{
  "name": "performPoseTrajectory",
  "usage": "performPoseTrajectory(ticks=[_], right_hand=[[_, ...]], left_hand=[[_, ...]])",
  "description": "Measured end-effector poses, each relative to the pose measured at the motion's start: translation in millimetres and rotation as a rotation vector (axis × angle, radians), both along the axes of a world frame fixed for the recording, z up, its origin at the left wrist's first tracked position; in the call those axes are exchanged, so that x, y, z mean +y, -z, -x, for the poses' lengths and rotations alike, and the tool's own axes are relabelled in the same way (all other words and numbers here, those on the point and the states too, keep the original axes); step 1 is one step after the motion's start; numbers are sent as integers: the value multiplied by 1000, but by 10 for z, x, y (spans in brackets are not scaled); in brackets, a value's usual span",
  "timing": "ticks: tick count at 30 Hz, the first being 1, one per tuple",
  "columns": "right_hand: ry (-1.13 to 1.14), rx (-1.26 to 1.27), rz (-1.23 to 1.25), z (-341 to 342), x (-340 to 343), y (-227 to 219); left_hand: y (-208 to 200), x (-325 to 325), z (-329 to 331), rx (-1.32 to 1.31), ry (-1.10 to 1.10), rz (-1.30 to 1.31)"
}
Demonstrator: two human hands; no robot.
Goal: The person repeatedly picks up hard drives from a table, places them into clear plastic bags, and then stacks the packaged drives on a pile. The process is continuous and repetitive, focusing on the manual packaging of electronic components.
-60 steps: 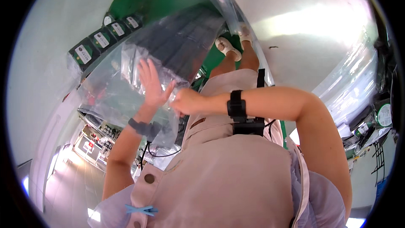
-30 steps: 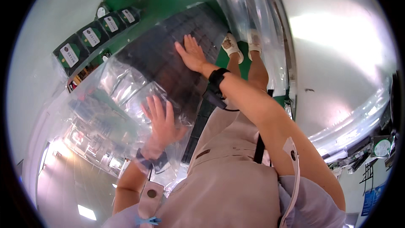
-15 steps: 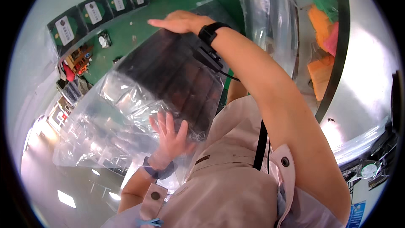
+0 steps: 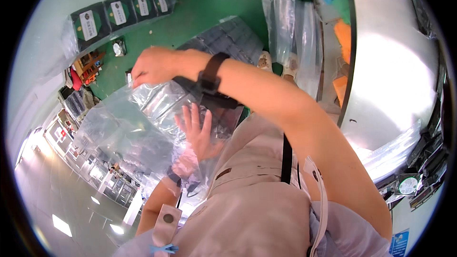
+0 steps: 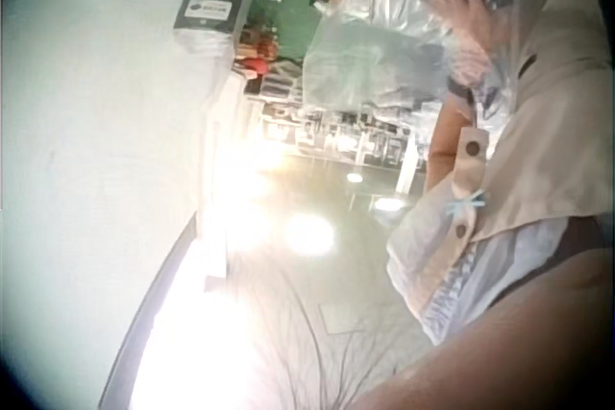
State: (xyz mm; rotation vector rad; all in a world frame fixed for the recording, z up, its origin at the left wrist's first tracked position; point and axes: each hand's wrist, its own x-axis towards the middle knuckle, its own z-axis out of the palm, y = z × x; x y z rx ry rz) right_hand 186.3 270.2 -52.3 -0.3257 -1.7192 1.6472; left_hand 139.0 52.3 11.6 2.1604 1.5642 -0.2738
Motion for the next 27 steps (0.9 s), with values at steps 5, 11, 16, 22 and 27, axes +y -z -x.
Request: performPoseTrajectory(ticks=[5,11,16,22,27], right_hand=[[114,-58,1,188,-195,-255],[578,142,539,-593,-409,-369],[364,-316,632,-1368,-1373,-800],[195,-416,373,-1127,-1475,-1434],[432,-392,85,-947,-1293,-1294]], left_hand=[[76,-46,-167,-5,-56,76],[70,492,8,-58,-459,-170],[169,848,133,-96,-781,-267],[251,1002,179,35,-535,-275],[27,1142,-123,161,-531,-110]])
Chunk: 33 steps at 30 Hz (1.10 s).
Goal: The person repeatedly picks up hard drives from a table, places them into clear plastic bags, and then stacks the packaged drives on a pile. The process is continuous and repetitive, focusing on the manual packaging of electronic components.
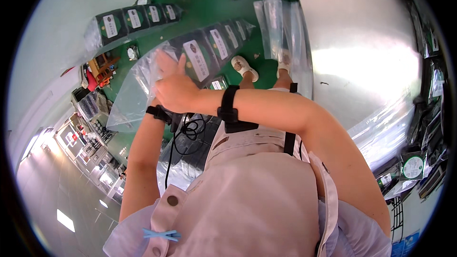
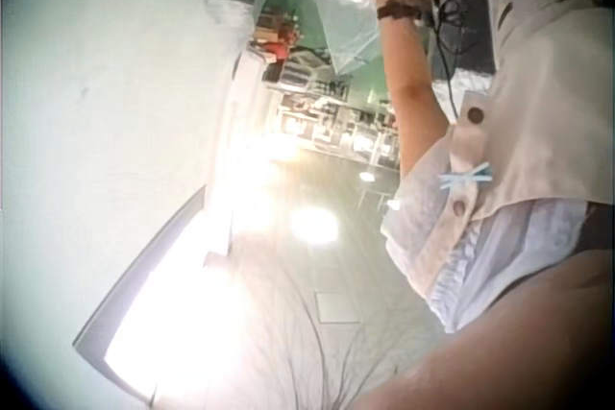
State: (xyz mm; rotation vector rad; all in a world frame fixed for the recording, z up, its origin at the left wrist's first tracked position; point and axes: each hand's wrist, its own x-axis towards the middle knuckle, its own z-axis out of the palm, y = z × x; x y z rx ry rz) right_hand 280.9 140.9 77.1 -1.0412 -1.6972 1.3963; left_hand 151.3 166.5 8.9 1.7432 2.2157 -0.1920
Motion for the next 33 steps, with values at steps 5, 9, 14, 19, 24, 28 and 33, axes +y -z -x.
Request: performPoseTrajectory(ticks=[5,9,14,19,24,28,33], right_hand=[[-3,143,-226,175,75,80],[38,79,-222,249,421,46],[205,-24,139,12,727,-114],[399,-198,-767,430,597,-735],[-652,-267,-164,1503,121,-438],[-310,-1014,-17,1985,228,198],[-101,-1242,-7,2123,155,403]], left_hand=[[343,204,-59,296,-109,46],[-72,308,375,213,346,28],[-1144,336,1397,181,289,-135],[-1447,-277,2899,635,-106,-760],[-1348,-402,2983,-721,-448,-114],[-1527,-405,2479,-655,-129,-159],[-1469,-497,2198,-881,142,-214]])
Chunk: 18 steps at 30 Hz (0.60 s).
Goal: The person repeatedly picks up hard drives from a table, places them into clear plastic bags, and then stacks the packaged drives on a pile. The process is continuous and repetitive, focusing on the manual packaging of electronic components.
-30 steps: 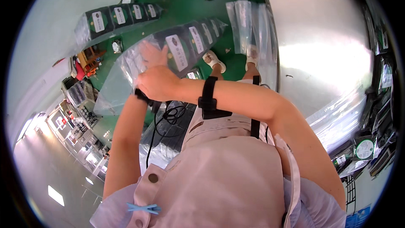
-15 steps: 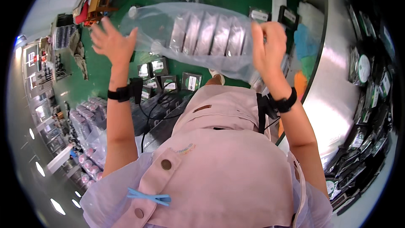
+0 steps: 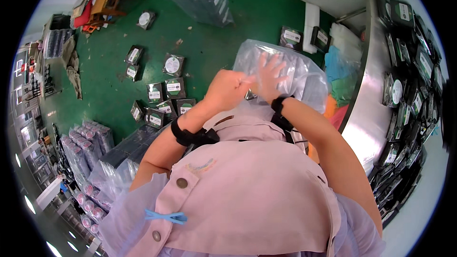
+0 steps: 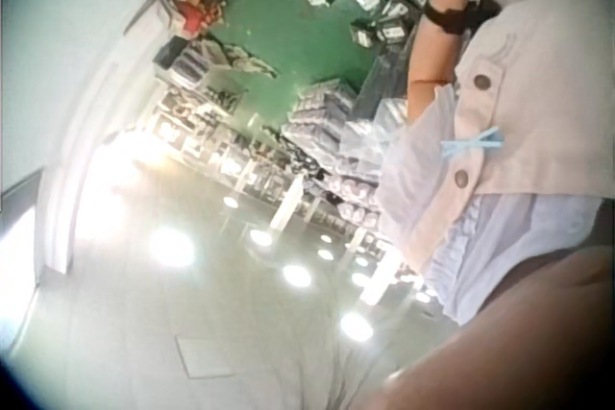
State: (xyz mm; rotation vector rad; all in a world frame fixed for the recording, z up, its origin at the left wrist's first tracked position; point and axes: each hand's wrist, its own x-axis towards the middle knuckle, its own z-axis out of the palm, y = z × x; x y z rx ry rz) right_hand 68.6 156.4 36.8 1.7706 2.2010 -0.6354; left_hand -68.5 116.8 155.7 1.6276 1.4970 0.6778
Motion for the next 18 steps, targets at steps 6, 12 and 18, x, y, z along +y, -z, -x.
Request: performPoseTrajectory(ticks=[6,12,18], right_hand=[[-161,187,29,580,548,-215],[-529,296,604,245,1048,-1596],[-612,805,-591,175,609,-1208]], left_hand=[[9,381,1105,-112,-556,69],[-71,1302,2232,104,-581,-123],[-147,1667,3492,615,-615,-260]])
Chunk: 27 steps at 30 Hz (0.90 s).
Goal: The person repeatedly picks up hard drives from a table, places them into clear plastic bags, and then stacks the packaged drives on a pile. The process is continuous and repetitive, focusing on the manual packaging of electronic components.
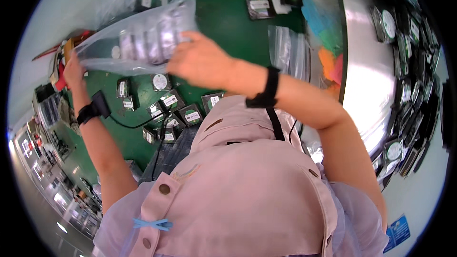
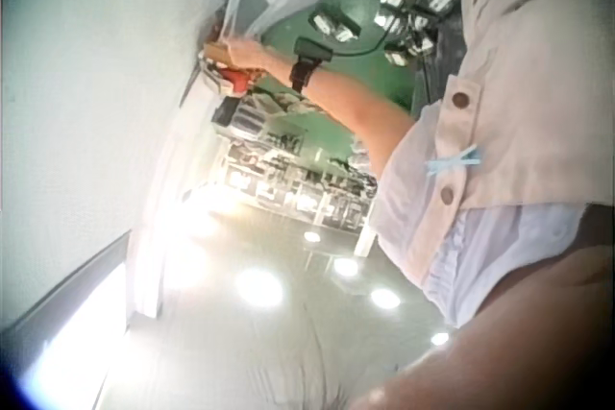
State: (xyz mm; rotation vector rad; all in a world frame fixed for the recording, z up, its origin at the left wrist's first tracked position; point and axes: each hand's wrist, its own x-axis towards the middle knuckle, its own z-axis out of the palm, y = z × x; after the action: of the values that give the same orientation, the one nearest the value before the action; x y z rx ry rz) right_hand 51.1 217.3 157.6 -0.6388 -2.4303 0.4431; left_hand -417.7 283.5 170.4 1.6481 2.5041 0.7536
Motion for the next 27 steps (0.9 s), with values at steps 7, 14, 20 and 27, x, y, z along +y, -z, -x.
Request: performPoseTrajectory(ticks=[7,14,20,27], right_hand=[[81,-103,540,-485,-697,1097],[285,-564,1078,-2148,-1216,2649],[606,-803,1219,-3029,-1653,4366],[782,-777,1293,-3172,-1645,6596]], left_hand=[[258,-328,465,-97,105,127],[285,-558,1387,1382,436,522],[773,-682,-2827,952,514,-349],[3721,-2364,-4541,-539,245,806]])
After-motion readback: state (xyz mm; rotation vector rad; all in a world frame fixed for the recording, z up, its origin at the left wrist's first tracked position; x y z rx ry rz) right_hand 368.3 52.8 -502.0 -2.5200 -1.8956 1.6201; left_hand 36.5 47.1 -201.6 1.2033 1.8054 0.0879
